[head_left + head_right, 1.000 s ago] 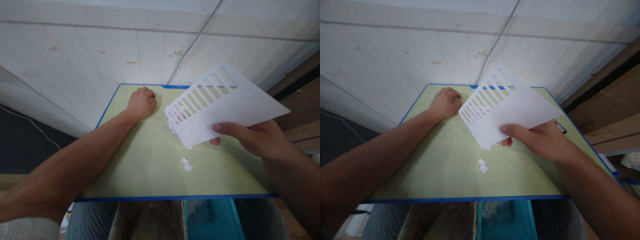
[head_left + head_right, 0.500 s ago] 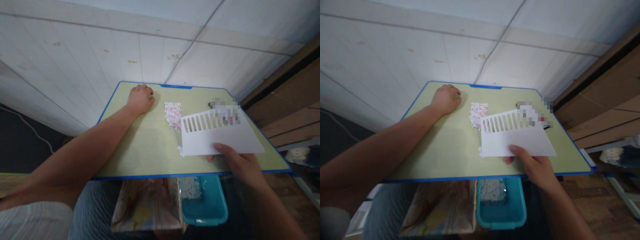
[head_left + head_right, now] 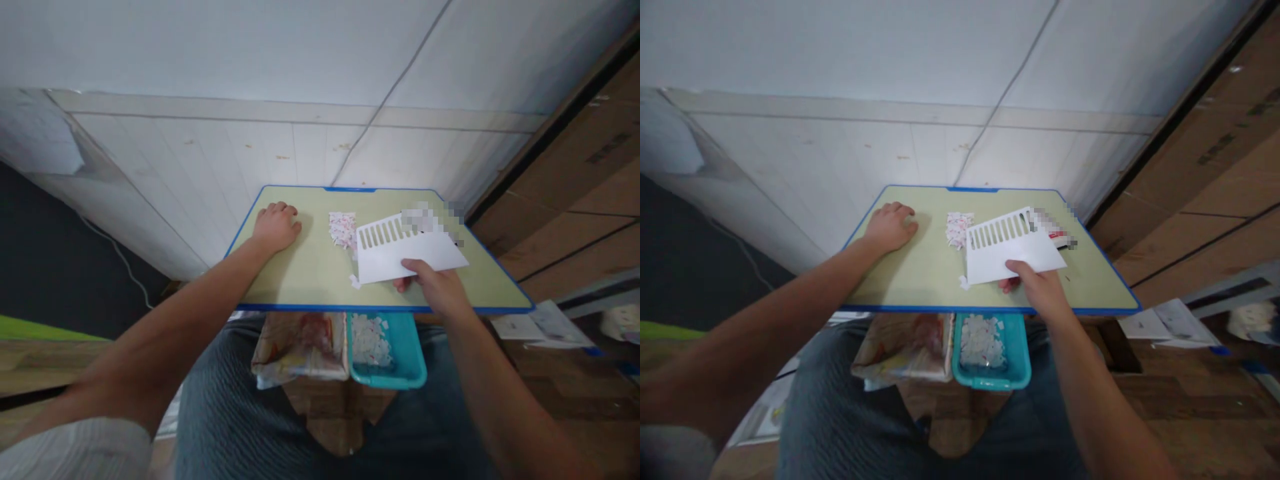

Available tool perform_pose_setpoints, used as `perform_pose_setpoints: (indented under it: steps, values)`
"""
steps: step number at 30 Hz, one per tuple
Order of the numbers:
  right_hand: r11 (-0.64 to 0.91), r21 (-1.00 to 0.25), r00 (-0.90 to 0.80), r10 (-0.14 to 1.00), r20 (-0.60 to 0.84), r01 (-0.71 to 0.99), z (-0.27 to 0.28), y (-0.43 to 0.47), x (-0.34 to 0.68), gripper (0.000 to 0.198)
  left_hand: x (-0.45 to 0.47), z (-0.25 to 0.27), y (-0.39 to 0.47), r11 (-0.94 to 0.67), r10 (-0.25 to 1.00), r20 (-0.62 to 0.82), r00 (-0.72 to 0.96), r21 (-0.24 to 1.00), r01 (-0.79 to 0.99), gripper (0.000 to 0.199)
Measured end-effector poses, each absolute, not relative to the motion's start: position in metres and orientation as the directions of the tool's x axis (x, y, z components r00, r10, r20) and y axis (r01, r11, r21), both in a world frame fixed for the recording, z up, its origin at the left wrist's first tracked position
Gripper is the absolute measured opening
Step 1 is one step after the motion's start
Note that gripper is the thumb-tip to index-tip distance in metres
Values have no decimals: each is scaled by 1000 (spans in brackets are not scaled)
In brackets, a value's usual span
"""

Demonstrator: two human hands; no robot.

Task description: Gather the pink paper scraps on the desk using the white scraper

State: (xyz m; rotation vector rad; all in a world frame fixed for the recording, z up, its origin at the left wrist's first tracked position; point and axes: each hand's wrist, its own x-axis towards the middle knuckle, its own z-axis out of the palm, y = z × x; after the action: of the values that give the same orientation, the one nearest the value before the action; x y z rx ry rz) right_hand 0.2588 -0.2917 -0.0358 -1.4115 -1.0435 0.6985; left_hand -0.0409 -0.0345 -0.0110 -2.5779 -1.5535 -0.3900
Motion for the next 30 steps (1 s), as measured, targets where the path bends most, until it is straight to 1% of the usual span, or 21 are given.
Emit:
perform_pose_setpoints:
  steps: [1, 4, 9, 14, 19, 21, 23, 25, 30]
  values:
    - [83, -984, 422, 895, 144, 160, -37, -291, 259, 29, -51, -12, -42, -455, 866, 259, 428, 51, 889, 52]
    - [81, -994, 422, 901, 102, 67, -42, -283, 260, 31, -77, -18, -62, -387, 907, 216, 361, 91, 918, 55]
    - [131, -991, 458, 881, 120, 9, -44, -264, 260, 26, -98, -22, -98, -273, 951, 191, 245, 138, 952, 56]
    - [106, -994, 447, 890, 89, -13, -43, -256, 260, 20, -98, -21, -122, -280, 945, 211, 249, 133, 951, 55]
    - [36, -999, 427, 904, 38, 11, -52, -251, 269, 18, -95, -21, -123, -296, 939, 222, 264, 126, 947, 54]
    - [-11, -1000, 430, 903, -3, 17, -55, -249, 273, 26, -95, -20, -124, -288, 939, 229, 255, 124, 949, 53]
    - [-52, -999, 438, 898, -42, 11, -57, -248, 276, 41, -94, -19, -126, -287, 940, 228, 255, 119, 950, 52]
    - [-78, -997, 452, 889, -72, -6, -58, -249, 277, 50, -95, -19, -127, -296, 938, 223, 266, 112, 949, 53]
    - [-97, -993, 512, 851, -118, -68, -62, -251, 277, 52, -98, -21, -125, -308, 929, 243, 278, 96, 946, 50]
